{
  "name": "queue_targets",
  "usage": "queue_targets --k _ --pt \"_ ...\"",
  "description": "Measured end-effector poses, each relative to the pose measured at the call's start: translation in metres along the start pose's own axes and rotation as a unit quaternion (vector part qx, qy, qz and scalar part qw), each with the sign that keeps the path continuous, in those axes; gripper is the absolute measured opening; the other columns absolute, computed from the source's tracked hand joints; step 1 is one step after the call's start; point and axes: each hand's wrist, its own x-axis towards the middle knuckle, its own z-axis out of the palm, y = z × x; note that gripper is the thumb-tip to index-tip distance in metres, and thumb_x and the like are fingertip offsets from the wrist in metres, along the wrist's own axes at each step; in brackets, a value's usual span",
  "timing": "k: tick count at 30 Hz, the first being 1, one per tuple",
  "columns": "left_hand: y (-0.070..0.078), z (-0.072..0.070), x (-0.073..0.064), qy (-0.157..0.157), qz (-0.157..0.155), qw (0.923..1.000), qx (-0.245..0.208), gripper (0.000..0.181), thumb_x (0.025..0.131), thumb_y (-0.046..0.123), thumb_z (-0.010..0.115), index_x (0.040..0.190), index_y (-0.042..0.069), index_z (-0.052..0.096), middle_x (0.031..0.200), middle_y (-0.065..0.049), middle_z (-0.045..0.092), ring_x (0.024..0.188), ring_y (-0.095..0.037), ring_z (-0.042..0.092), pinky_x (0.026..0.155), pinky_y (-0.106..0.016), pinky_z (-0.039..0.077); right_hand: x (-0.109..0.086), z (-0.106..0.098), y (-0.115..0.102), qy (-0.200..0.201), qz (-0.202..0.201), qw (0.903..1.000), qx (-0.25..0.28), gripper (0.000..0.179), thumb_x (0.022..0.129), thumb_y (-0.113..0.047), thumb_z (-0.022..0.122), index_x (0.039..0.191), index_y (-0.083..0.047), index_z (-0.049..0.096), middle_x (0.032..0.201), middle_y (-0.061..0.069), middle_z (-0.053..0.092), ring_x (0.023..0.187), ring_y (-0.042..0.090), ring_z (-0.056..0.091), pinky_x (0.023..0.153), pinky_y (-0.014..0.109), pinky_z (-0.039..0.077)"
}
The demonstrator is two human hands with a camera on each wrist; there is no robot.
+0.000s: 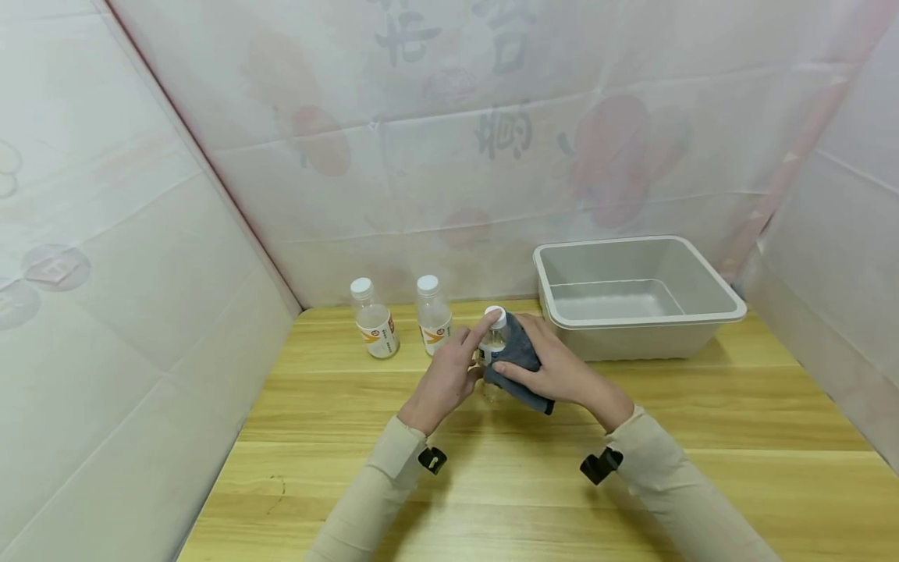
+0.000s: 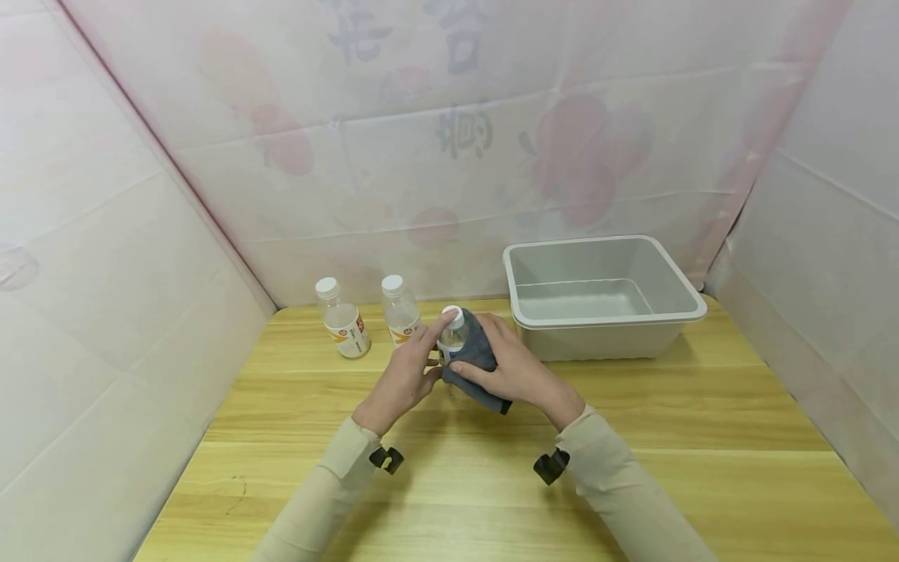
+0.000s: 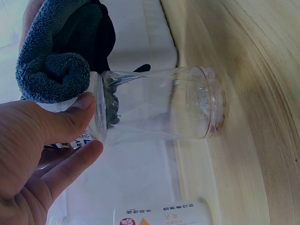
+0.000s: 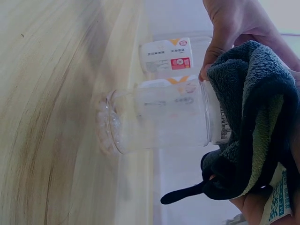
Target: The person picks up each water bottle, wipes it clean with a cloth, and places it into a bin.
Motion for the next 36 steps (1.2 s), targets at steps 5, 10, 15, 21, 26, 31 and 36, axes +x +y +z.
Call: queue_targets --k 5,10,15,21,26,31,36 --pt "-0.001 0.001 0.0 0.005 0.003 1.0 0.0 0.106 0.085 -0.001 0.079 0.162 0.033 0.015 0.099 -0.008 0.059 0.077 -0.015 0.053 0.068 -0.027 0.051 -0.001 0.003 0.003 0.005 -0.005 1.0 0.0 0.081 0.094 -0.047 0.07 0.156 -0.015 0.031 0.153 0.017 0.04 0.118 0.032 0.055 0.096 0.053 0.05" --pt "-0.001 0.002 0.0 0.011 0.007 0.9999 0.001 0.107 0.083 -0.001 0.081 0.162 0.033 0.016 0.099 -0.007 0.059 0.079 -0.015 0.053 0.07 -0.028 0.051 -0.003 0.009 0.008 0.011 -0.01 0.9999 0.003 0.08 0.094 -0.045 0.071 0.155 -0.011 0.033 0.148 0.017 0.044 0.117 0.031 0.057 0.096 0.051 0.051" --pt "0.0 0.002 0.0 0.013 0.007 0.9999 0.0 0.107 0.083 0.0 0.081 0.162 0.032 0.016 0.1 -0.007 0.06 0.081 -0.016 0.056 0.071 -0.029 0.053 -0.005 0.014 0.01 0.003 -0.004 1.0 0.007 0.082 0.094 -0.047 0.07 0.156 -0.008 0.032 0.149 0.016 0.044 0.117 0.03 0.057 0.095 0.05 0.053" --pt "0.001 0.001 0.001 0.013 0.004 0.9999 -0.005 0.107 0.082 0.001 0.082 0.161 0.033 0.018 0.099 -0.008 0.061 0.081 -0.017 0.058 0.071 -0.029 0.055 -0.006 0.017 0.012 -0.008 0.008 0.9999 -0.006 0.087 0.095 -0.049 0.068 0.158 -0.006 0.026 0.154 0.02 0.039 0.12 0.033 0.056 0.096 0.054 0.053" --pt "0.001 0.0 0.0 0.008 -0.002 0.9999 -0.008 0.107 0.082 0.003 0.083 0.161 0.034 0.018 0.098 -0.007 0.06 0.081 -0.016 0.058 0.07 -0.028 0.055 -0.007 0.019 0.013 -0.018 0.017 0.9996 -0.017 0.091 0.095 -0.05 0.067 0.16 -0.004 0.023 0.158 0.023 0.035 0.127 0.038 0.053 0.101 0.058 0.05" --pt "0.001 -0.001 0.001 0.007 -0.003 0.9999 -0.009 0.105 0.083 0.005 0.083 0.162 0.032 0.018 0.099 -0.008 0.06 0.081 -0.016 0.059 0.07 -0.027 0.055 -0.008 0.022 0.015 -0.02 0.017 0.9993 -0.026 0.092 0.095 -0.051 0.067 0.16 -0.003 0.023 0.159 0.024 0.033 0.131 0.04 0.051 0.102 0.059 0.049" --pt "0.001 -0.001 0.001 0.009 0.005 0.9999 -0.007 0.103 0.085 0.007 0.081 0.162 0.032 0.017 0.1 -0.008 0.06 0.081 -0.015 0.058 0.07 -0.026 0.055 -0.009 0.025 0.018 -0.021 0.017 0.9991 -0.032 0.092 0.095 -0.051 0.067 0.159 0.0 0.024 0.157 0.025 0.035 0.131 0.04 0.05 0.103 0.059 0.049"
